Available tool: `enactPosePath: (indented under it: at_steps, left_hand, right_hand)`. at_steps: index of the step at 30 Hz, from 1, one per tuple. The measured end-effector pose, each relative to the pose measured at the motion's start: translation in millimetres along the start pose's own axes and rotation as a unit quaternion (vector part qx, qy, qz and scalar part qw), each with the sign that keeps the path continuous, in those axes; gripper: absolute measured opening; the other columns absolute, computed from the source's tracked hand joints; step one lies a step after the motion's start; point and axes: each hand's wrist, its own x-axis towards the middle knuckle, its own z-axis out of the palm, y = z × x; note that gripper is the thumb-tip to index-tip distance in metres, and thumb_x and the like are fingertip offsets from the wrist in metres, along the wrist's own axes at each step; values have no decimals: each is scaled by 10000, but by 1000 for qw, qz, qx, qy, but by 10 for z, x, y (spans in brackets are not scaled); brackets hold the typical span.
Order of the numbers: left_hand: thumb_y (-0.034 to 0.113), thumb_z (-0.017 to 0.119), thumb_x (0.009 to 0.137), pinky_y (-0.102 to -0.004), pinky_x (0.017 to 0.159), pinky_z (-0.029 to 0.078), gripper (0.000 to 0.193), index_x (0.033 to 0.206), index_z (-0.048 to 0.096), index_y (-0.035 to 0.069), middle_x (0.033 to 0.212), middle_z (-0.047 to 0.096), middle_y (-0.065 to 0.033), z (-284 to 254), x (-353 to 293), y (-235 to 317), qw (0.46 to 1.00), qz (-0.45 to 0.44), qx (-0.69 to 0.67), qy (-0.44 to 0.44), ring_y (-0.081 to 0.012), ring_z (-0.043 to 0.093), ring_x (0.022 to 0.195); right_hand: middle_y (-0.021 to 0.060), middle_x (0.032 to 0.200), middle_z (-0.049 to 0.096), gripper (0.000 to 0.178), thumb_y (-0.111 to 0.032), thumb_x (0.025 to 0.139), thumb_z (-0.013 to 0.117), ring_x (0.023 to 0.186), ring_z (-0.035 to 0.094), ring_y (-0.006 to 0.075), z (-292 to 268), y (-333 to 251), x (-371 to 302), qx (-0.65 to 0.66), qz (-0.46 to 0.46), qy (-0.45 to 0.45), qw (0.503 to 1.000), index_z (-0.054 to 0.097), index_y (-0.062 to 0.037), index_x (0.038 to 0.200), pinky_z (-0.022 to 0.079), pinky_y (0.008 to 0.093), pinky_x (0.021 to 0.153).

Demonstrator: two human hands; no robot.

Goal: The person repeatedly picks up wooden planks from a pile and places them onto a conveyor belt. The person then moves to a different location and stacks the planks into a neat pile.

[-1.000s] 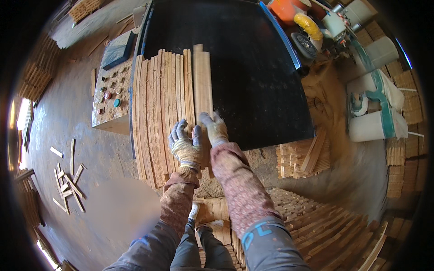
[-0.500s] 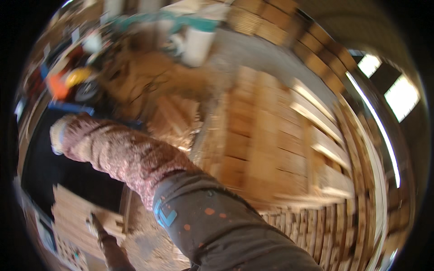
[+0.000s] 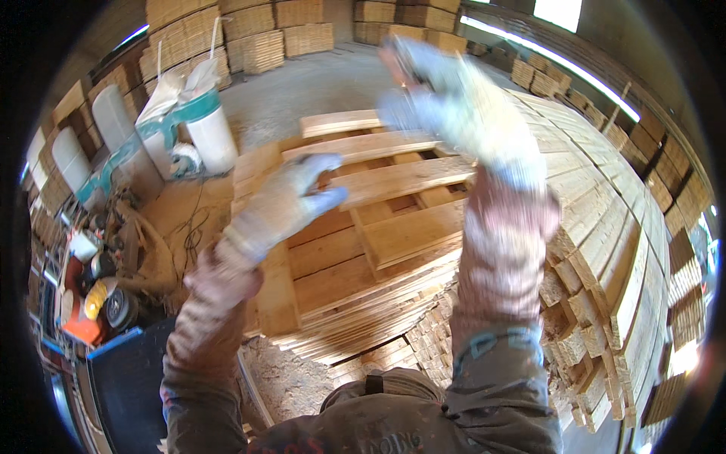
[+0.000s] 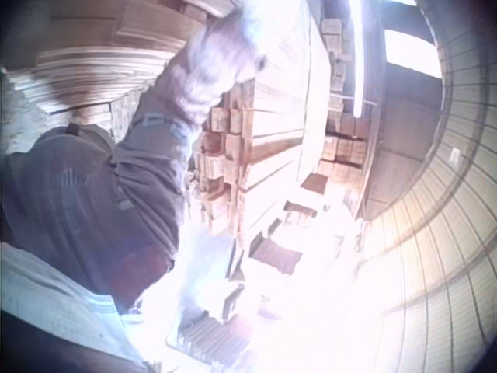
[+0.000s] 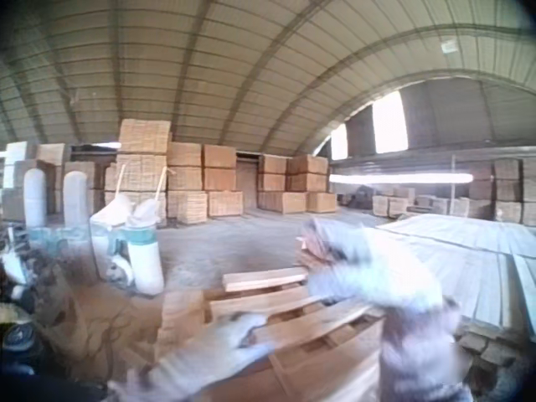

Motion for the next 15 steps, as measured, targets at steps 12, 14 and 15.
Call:
enactPosePath:
  at_steps: [12, 14, 15]
  left_hand:
    - [566, 708, 899, -502, 1028, 506, 885, 1602, 337, 176, 1363, 607, -259, 669, 944, -121, 942, -93, 235, -221, -425, 610, 1247]
    - [518, 728, 906, -513, 1031, 510, 853, 1589, 356, 168, 1297, 608, -290, 515, 701, -301, 946, -72, 216, -230, -436, 632, 1178]
    - [462, 762, 889, -488, 1053, 498, 857, 1584, 369, 150, 1331, 603, -288, 346, 501, -450, 963, -52, 161, -208, -415, 627, 1202]
  right_hand:
    - [242, 1488, 493, 1016, -271, 617, 847, 1402, 441, 468, 448, 1466, -960, -427, 127, -272, 853, 442, -113, 1536, 324, 603, 1174]
    - [233, 1400, 551, 922, -256, 638, 846, 1346, 495, 458, 517, 1527, -907, -419, 91, -272, 861, 492, -92, 1474, 365, 591, 1135]
    - [230, 1346, 582, 858, -252, 658, 847, 1314, 530, 442, 567, 1432, -927, -414, 54, -257, 872, 521, -77, 1432, 385, 580, 1114]
